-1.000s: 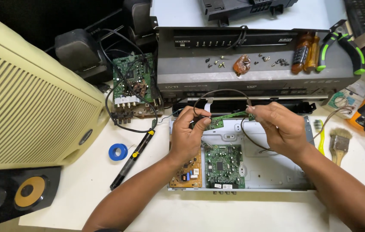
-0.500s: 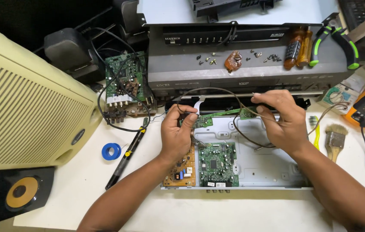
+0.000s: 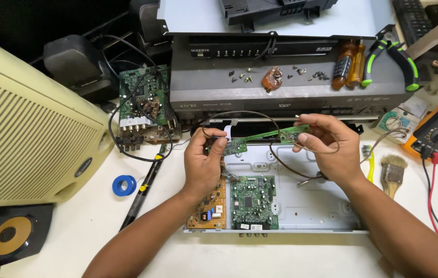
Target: Connecting a small circuit board and ribbon cable inside an electronic device
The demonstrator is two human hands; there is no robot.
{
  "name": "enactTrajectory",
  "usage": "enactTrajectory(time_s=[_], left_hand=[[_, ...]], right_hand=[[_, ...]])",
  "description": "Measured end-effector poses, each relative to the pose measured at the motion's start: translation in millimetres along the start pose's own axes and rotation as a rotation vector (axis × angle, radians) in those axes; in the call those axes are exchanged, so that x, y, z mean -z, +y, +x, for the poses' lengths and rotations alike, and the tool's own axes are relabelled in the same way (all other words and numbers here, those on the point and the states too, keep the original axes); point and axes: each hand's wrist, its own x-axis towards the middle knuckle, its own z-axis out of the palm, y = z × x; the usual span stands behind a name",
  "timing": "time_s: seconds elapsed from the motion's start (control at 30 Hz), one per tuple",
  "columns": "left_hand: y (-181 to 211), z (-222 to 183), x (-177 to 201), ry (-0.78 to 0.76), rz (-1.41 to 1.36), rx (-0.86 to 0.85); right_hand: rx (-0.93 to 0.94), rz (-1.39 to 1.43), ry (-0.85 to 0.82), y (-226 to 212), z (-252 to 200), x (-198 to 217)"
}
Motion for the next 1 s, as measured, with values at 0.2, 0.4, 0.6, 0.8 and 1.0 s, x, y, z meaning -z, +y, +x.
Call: enactTrajectory(time_s=[0.2, 0.4, 0.6, 0.8, 1.0], left_hand=[[5, -6, -4, 0.033, 0.112, -0.105], [15, -1, -4, -0.004, 0.087, -0.029], [20, -4, 0, -0.095, 0.328, -0.084], [55, 4, 8, -0.133, 0.682, -0.362], [50, 5, 20, -0.248, 0.282, -0.528]], right_hand=[[-0.001, 0.064, 0.052, 17, 6, 14], [-0.034, 0.178, 0.126, 18, 5, 14], [-0.019, 0.123, 0.141, 13, 9, 12], [-0.039, 0.088, 0.143, 19, 10, 18], [-0.124, 0.138, 0.038, 22, 9, 11]])
